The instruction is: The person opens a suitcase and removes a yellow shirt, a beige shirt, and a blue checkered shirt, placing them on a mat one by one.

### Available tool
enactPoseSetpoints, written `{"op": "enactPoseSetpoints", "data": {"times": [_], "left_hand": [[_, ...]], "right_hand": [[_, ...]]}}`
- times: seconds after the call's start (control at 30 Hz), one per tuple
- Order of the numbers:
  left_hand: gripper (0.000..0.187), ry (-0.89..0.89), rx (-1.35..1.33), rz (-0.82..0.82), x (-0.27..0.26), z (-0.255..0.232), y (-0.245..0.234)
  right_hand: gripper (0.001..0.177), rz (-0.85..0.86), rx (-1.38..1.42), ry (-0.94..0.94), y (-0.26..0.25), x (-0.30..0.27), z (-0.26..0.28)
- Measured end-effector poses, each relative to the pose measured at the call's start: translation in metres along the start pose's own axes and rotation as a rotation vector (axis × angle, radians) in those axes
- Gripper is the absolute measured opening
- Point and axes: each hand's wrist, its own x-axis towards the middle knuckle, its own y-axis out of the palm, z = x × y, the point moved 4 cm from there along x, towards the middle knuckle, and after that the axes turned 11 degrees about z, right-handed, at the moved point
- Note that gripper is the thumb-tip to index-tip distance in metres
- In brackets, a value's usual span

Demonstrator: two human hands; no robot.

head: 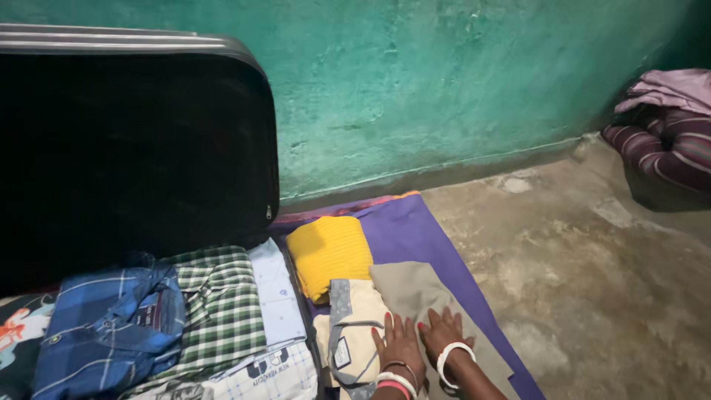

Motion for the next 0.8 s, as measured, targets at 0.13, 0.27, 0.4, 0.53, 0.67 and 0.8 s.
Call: {"op": "enactPoseSetpoints", "data": {"times": [0.13,0.27,0.4,0.53,0.67,0.8], "left_hand": [[0.064,0.005,-0.141,-0.109,0.019,0.014,0.008],[0.049,0.116,-0.358,-0.344,0.023,0.032,-0.003],[0.052,0.147,-0.536,-0.317,-0.005,0.042,-0.040],[0.055,0.172,-0.576,-0.304,-0.040,0.050,-0.091],[0.065,0.189,-0.613,-0.322,-0.073,0.069,-0.125],[0.064,0.157,-0.494,-0.394,-0.090,0.099,-0.156]], "right_hand": [[0.043,-0.078,0.164,-0.135,0.004,0.011,0.014],[0.043,-0.032,0.934,-0.406,0.014,0.029,0.031],[0.042,-0.033,0.899,-0.413,0.011,0.053,0.051],[0.040,-0.012,1.001,-0.494,-0.005,0.044,0.084],[0.037,0.040,0.971,-0.586,-0.026,0.035,0.124],[0.040,0.118,1.070,-0.707,-0.036,0.033,0.174]]}}
